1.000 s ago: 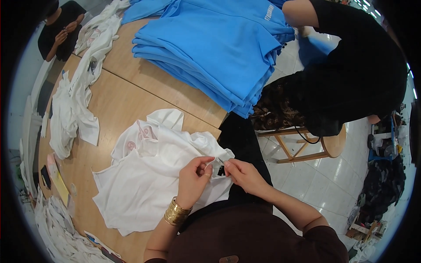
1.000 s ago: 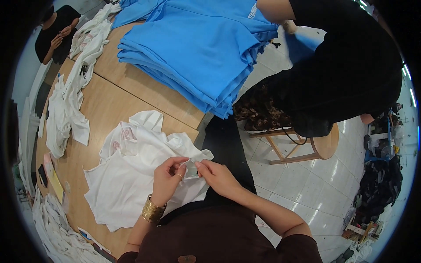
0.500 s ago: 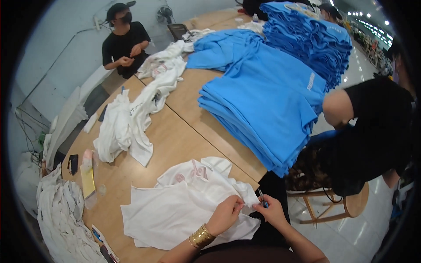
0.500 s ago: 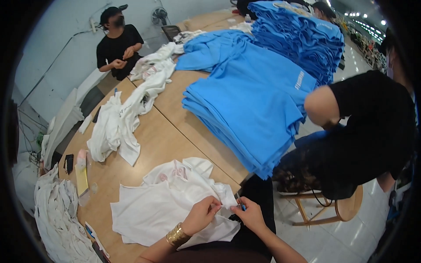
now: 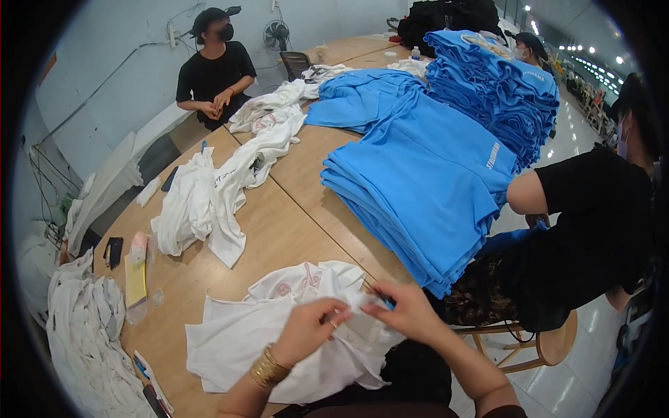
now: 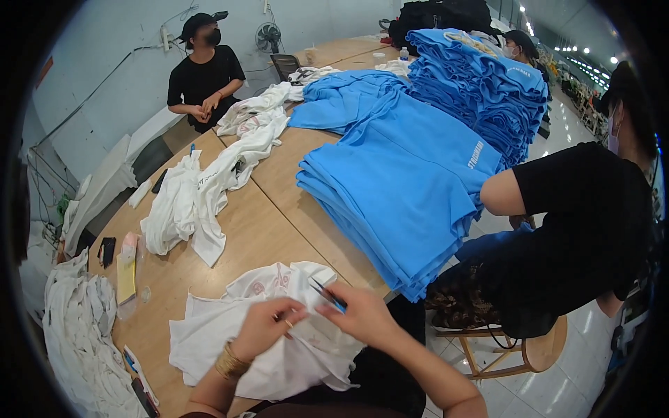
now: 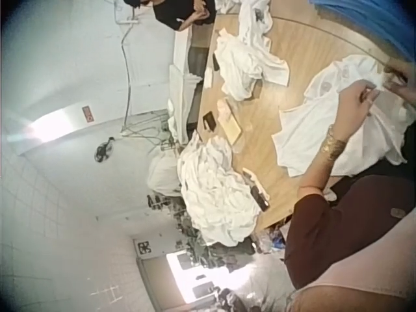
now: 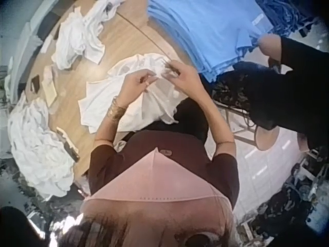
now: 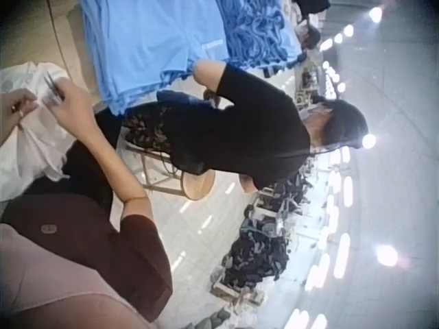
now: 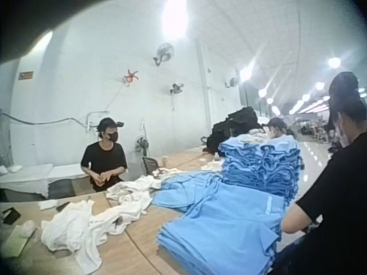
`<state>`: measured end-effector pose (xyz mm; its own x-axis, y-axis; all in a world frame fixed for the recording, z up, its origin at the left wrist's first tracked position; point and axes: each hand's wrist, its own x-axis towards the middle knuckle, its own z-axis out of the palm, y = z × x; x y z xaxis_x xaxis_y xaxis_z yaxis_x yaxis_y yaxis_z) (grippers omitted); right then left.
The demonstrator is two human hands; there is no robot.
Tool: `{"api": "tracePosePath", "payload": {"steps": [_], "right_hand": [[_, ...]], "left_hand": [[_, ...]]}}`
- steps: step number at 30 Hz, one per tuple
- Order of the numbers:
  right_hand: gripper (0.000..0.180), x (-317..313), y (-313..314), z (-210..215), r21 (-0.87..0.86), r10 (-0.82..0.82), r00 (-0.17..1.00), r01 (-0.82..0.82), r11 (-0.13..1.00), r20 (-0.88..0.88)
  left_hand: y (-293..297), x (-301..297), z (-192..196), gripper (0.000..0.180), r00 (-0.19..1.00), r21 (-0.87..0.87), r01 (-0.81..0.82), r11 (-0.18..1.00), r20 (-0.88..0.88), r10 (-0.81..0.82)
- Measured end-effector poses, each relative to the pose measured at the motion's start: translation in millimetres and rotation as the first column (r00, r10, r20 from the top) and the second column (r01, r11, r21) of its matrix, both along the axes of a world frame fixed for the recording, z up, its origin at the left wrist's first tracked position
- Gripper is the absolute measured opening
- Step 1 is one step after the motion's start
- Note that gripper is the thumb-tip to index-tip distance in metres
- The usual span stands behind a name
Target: Trimming loose threads from a white garment using scissors in a factory setting.
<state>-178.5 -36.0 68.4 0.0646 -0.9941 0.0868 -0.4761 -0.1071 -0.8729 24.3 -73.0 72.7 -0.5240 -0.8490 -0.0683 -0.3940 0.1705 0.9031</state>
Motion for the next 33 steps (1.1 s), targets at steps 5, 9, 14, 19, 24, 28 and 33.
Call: {"api": "tracePosePath", "payload": {"steps": [5,9,14,19,24,28,33], "right_hand": [[0.025,-9.6,-25.4,64.3,-0.202,0.143,0.990,-0.144,0.969,-0.020],[0.023,-15.0,-25.7,26.2,-0.244,0.138,0.990,-0.139,0.960,-0.020],[0.020,-29.1,-3.8,-58.0,0.005,0.082,0.987,-0.082,0.997,-0.140],[0.015,-49.4,27.7,-66.6,-0.142,-0.249,0.938,0.219,0.965,-0.243],[0.026,-30.9,57.8,-33.1,0.517,-0.323,0.922,0.175,0.838,0.212],[0.037,-17.2,80.2,-64.4,0.383,-0.184,0.967,0.104,0.918,0.177],[0.039,-13.6,81.2,-58.1,0.359,-0.284,0.945,0.211,0.909,0.165]], "left_hand": [[-18.2,5.5,66.0,0.010,0.993,-0.204,-0.114,0.972,-0.049,0.106],[-16.9,6.9,37.4,0.014,0.998,-0.273,-0.059,0.960,-0.037,0.051],[-6.1,-21.7,-45.6,0.018,0.996,0.203,0.006,0.979,0.088,-0.024],[11.8,-45.3,-75.9,0.014,1.000,0.033,-0.023,0.999,0.020,0.022],[17.2,-55.0,-89.1,0.010,0.986,0.076,-0.067,0.995,-0.147,0.078],[20.4,-56.3,-82.6,0.009,0.991,0.022,-0.084,0.996,-0.104,0.086],[27.8,-48.5,-82.0,0.010,0.989,0.196,-0.063,0.978,-0.118,0.088]]}}
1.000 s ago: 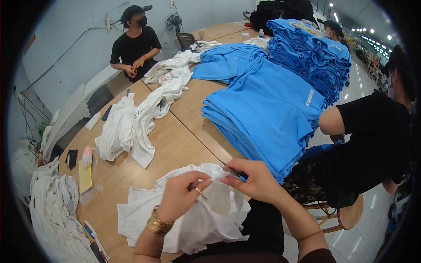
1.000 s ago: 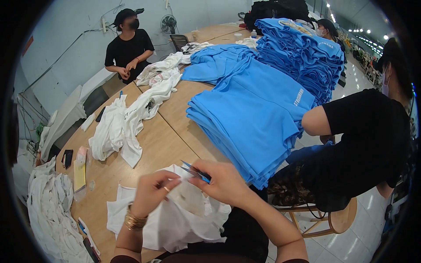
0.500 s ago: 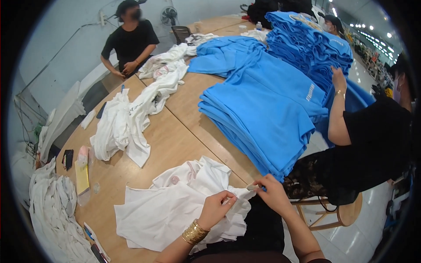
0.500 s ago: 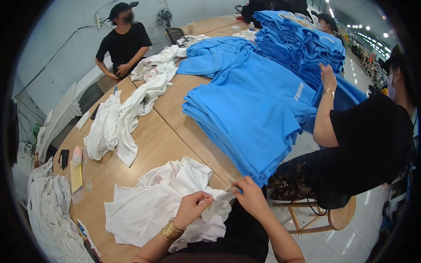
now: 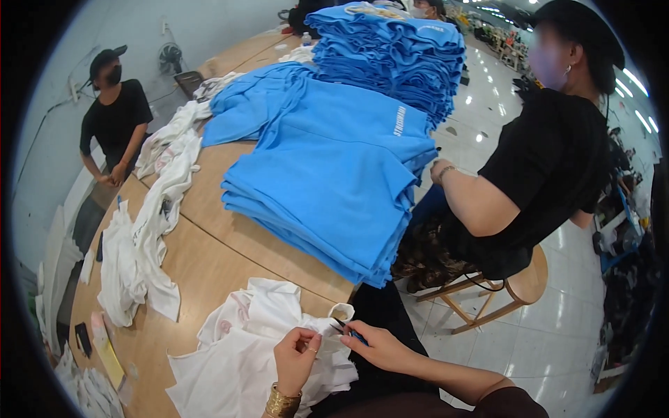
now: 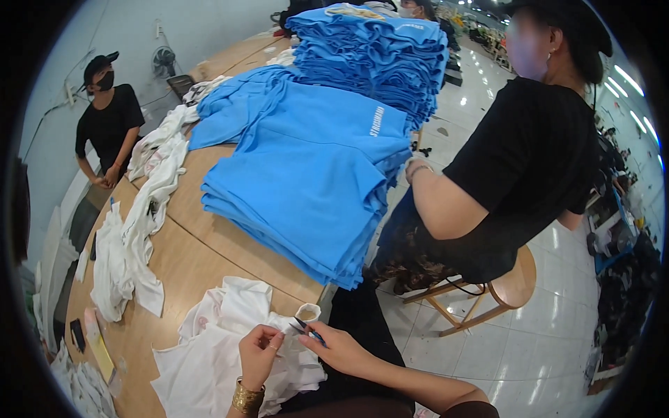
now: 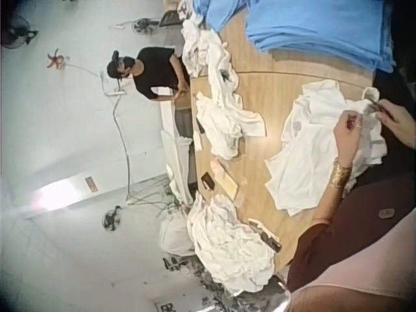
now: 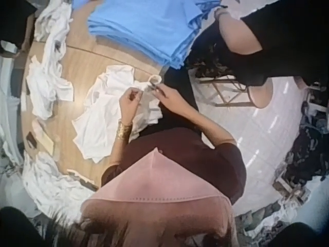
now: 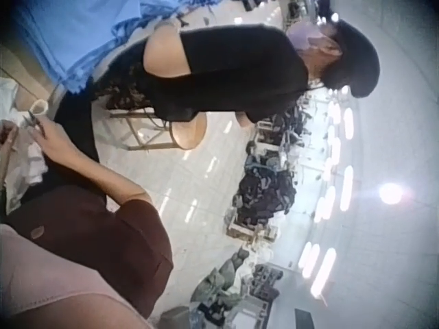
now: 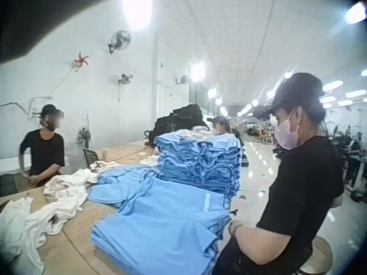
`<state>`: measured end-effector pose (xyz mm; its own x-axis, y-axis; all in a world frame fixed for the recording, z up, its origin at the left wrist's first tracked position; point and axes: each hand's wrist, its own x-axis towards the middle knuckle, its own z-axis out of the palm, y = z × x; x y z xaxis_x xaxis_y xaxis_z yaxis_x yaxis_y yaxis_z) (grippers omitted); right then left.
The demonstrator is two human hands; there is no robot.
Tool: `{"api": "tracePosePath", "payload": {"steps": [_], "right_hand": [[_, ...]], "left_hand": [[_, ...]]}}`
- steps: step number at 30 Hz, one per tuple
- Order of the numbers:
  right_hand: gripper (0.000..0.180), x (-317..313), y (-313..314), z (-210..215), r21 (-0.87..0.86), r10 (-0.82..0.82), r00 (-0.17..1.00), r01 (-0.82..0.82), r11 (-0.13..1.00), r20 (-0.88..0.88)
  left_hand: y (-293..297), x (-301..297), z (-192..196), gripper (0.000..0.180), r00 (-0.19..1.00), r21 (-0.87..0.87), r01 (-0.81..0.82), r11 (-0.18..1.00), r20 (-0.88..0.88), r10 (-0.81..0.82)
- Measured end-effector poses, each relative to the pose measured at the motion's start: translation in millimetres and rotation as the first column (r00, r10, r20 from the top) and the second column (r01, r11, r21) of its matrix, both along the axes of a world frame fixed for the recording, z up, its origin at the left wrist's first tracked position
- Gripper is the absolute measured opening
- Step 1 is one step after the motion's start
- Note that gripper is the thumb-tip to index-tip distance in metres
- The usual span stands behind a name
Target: Trimming loose threads from a white garment using scissors in a factory setting.
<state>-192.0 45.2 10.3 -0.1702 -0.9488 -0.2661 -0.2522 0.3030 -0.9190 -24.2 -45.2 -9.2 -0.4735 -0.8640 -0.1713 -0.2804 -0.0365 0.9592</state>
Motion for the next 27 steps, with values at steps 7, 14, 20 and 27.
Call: {"api": "tracePosePath", "payload": {"steps": [7,14,20,27], "right_hand": [[0.029,9.7,-7.0,6.5,0.077,-0.007,0.955,-0.016,0.997,0.297],[0.038,12.0,-16.2,34.4,0.180,-0.049,0.727,-0.104,0.978,0.684],[0.040,20.6,-13.1,33.9,0.174,-0.036,0.775,-0.097,0.980,0.631],[0.040,20.7,-9.2,34.5,0.218,-0.070,0.787,-0.083,0.972,0.613]], "left_hand": [[3.1,-1.0,12.5,0.009,0.970,0.084,-0.207,0.975,-0.115,0.216],[2.6,-2.7,18.9,0.006,0.973,0.016,-0.162,0.987,-0.165,0.162],[7.2,1.3,15.3,0.006,0.978,-0.077,-0.162,0.984,-0.145,0.150],[11.9,-1.5,14.2,0.006,0.967,-0.032,-0.183,0.983,-0.185,0.174]]}}
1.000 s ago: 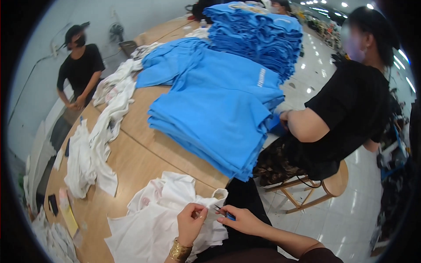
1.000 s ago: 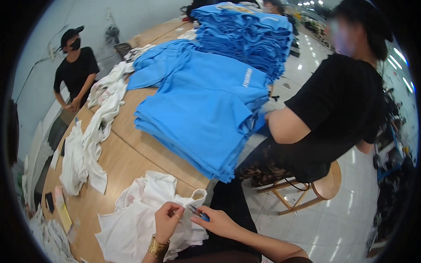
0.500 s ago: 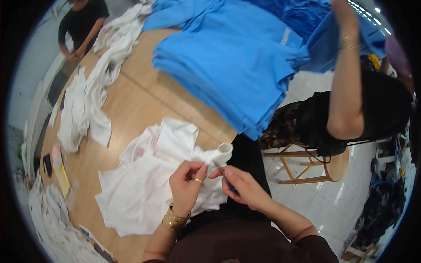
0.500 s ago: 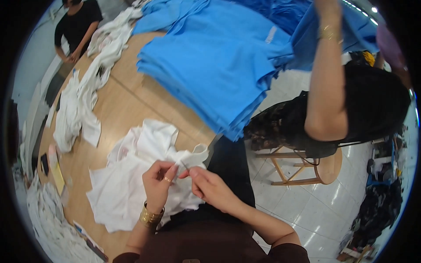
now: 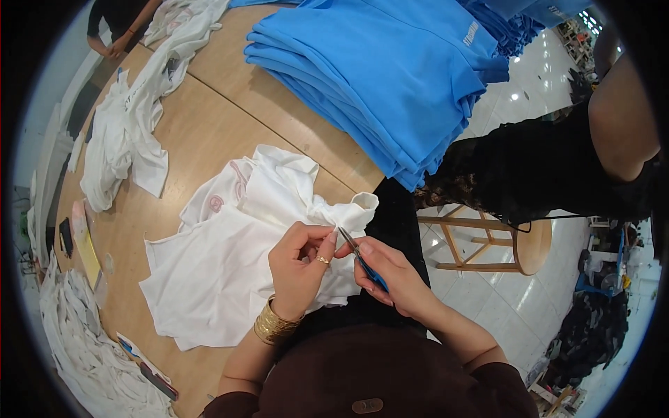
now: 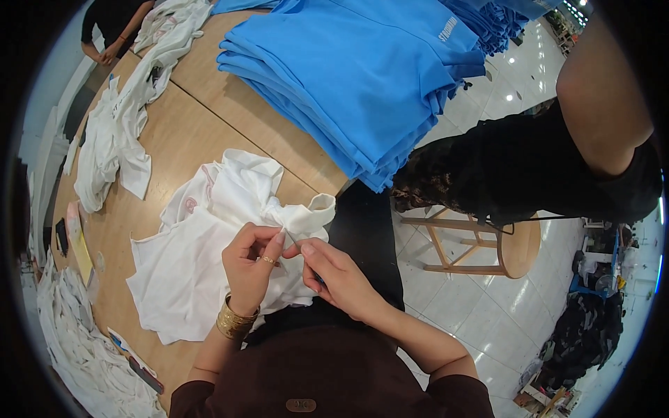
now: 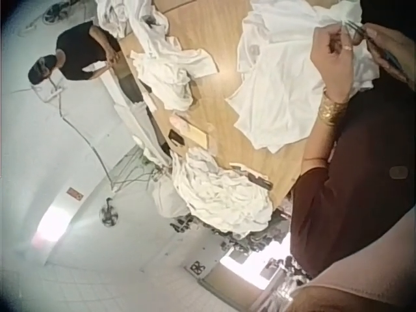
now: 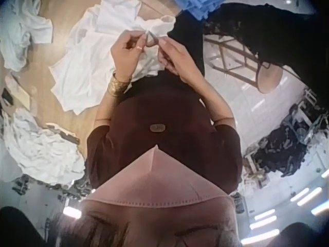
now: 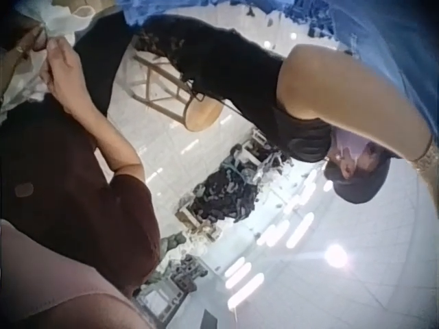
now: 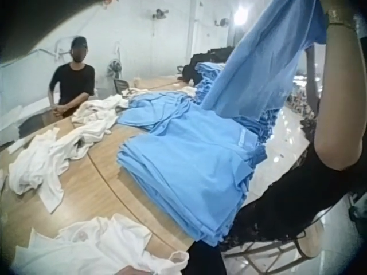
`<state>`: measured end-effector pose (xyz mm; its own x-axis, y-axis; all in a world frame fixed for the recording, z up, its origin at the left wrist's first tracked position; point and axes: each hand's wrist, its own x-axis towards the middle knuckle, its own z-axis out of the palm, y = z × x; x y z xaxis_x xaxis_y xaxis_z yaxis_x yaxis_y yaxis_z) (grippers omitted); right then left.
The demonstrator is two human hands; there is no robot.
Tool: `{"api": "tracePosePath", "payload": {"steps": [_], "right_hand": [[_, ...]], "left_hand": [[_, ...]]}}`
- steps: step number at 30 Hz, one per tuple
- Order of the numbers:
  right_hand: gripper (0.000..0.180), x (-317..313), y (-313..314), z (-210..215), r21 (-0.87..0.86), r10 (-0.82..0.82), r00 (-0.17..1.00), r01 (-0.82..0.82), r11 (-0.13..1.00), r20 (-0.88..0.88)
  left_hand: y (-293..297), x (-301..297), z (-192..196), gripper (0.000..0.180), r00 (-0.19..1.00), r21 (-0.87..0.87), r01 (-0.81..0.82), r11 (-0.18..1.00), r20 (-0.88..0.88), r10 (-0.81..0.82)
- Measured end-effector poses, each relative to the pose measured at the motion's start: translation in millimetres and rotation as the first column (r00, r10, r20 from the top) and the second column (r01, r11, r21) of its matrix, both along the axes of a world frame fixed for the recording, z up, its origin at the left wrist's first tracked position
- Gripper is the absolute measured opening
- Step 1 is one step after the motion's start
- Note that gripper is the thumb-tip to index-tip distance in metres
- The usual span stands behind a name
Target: Trimming loose threads from a white garment using scissors in a factory setting.
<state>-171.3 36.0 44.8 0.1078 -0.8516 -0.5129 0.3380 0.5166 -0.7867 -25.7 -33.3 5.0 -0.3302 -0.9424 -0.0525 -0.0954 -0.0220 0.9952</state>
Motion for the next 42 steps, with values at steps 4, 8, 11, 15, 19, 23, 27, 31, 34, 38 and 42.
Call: {"api": "tracePosePath", "payload": {"steps": [4,8,11,15,19,23,27,31,34,38,42], "right_hand": [[0.041,-1.6,0.2,-3.8,0.038,-0.019,0.998,0.016,0.999,0.064],[0.042,-1.4,2.3,-3.4,0.080,-0.057,0.988,0.046,0.996,0.141],[0.042,-1.8,2.8,-5.6,0.079,-0.065,0.985,0.053,0.995,0.159],[0.041,-0.6,3.2,-6.9,0.078,-0.077,0.984,0.065,0.995,0.163],[0.036,2.6,4.3,-12.3,0.058,-0.090,0.989,0.084,0.995,0.119],[0.032,11.3,3.1,-14.0,-0.053,-0.096,0.986,0.090,0.995,-0.138],[0.033,8.6,12.8,-23.2,-0.242,-0.165,0.921,0.080,0.967,-0.353],[0.033,8.1,6.4,-18.8,0.000,-0.085,0.993,0.085,0.996,0.082],[0.032,5.2,13.3,-18.9,0.045,-0.125,0.985,0.121,0.992,0.115],[0.030,16.5,16.4,-15.0,-0.023,-0.146,0.961,0.145,0.989,-0.233],[0.029,13.3,16.3,-15.7,0.019,-0.164,0.984,0.166,0.986,-0.075]], "left_hand": [[-2.1,0.5,-5.3,0.006,0.997,-0.017,0.049,0.999,0.056,-0.048],[-0.5,-1.1,-4.8,0.007,0.999,-0.007,0.045,0.999,0.031,-0.045],[0.2,-1.6,-6.8,0.007,0.998,-0.009,0.059,0.998,0.030,-0.059],[3.3,-2.7,-11.2,0.009,0.998,-0.020,0.057,0.998,0.010,-0.056],[6.7,-2.1,-16.9,0.012,0.999,-0.024,0.041,0.999,0.023,-0.040],[7.3,-4.4,-15.2,0.013,1.000,-0.044,0.022,0.999,-0.008,-0.022],[8.4,-13.4,-10.6,0.014,0.998,-0.092,0.059,0.994,0.012,-0.058],[6.6,1.3,-11.2,0.016,0.992,-0.242,0.034,0.970,0.125,-0.003],[7.2,-5.8,-11.6,0.018,0.982,-0.384,0.101,0.918,0.189,-0.029],[5.2,-8.9,-9.2,0.019,0.978,-0.461,0.143,0.876,0.203,-0.053],[6.2,-8.4,-7.8,0.019,0.979,-0.447,0.141,0.883,0.193,-0.059]]}}
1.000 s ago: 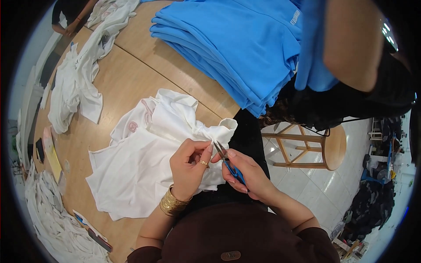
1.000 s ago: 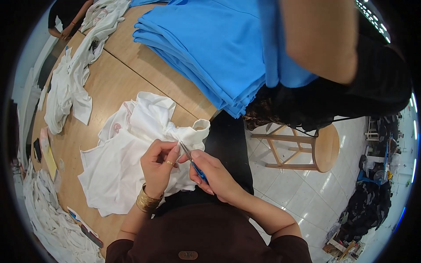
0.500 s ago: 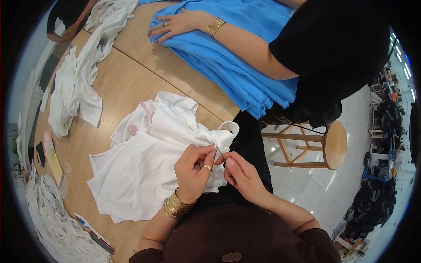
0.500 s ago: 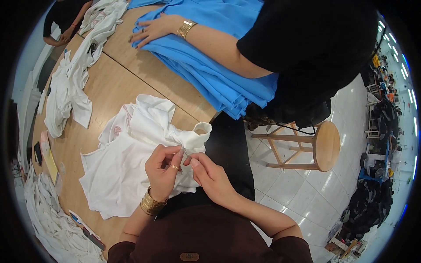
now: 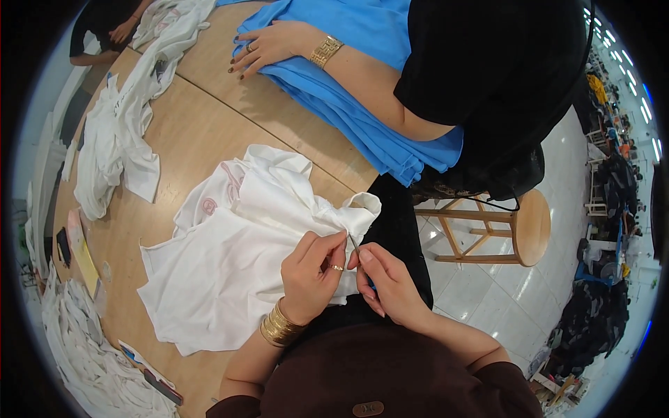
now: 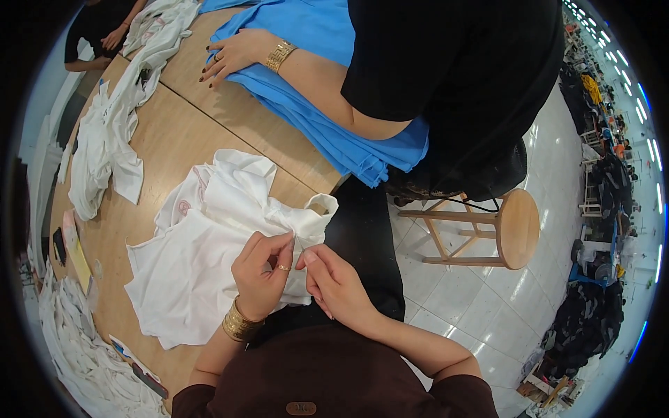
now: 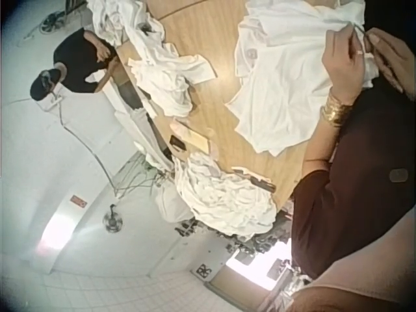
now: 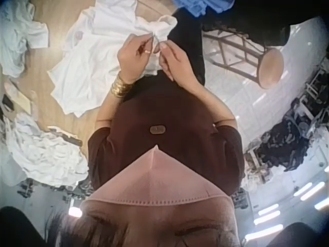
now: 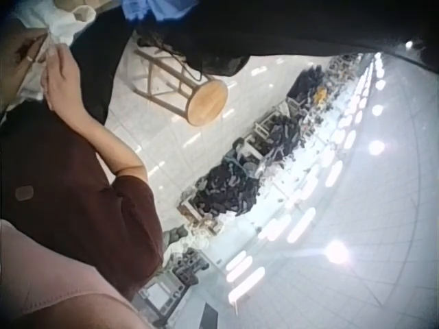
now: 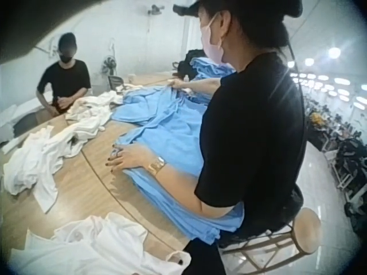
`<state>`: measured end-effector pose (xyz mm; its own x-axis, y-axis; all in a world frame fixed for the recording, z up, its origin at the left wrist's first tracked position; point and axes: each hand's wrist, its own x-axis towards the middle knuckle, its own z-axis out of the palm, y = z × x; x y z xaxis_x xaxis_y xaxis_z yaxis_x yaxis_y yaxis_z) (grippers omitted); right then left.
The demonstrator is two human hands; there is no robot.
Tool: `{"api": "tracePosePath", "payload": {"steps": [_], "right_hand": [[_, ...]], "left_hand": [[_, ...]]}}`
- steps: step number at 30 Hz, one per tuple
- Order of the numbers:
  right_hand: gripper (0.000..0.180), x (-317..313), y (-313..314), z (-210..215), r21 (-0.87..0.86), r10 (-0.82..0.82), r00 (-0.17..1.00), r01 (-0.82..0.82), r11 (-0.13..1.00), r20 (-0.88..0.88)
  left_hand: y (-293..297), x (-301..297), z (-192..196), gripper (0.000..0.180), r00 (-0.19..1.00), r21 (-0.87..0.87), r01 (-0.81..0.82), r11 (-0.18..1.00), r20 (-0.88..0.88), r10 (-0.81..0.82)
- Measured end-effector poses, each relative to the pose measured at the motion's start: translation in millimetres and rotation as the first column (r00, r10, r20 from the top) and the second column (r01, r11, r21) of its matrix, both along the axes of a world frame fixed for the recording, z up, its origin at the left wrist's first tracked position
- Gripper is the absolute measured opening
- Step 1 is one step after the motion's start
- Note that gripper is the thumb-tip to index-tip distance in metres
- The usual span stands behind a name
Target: Trimming loose threads from a white garment using scissors in a factory setting.
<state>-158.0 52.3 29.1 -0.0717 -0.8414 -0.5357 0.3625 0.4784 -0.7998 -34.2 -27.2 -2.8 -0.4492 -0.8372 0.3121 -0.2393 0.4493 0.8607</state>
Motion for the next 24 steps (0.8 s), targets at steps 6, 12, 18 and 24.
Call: {"api": "tracePosePath", "payload": {"steps": [6,12,18,24], "right_hand": [[0.030,-2.9,-2.2,4.7,0.031,0.022,0.996,-0.025,0.999,0.085],[0.034,-13.7,-4.0,-0.5,0.082,-0.169,0.967,0.155,0.984,0.193],[0.034,-12.1,1.4,15.0,-0.007,0.039,0.995,-0.039,0.999,0.094],[0.033,-11.1,-0.4,14.4,0.047,0.080,0.986,-0.088,0.995,0.148]], "left_hand": [[-0.3,3.6,0.9,0.016,1.000,0.165,0.011,0.986,-0.019,-0.008],[-2.9,7.9,5.9,0.011,0.984,0.521,0.054,0.852,-0.173,0.043],[-2.7,9.5,2.0,0.010,0.993,0.422,0.049,0.905,-0.116,0.000],[0.0,7.8,2.8,0.011,0.999,0.247,0.026,0.969,-0.028,-0.019]]}}
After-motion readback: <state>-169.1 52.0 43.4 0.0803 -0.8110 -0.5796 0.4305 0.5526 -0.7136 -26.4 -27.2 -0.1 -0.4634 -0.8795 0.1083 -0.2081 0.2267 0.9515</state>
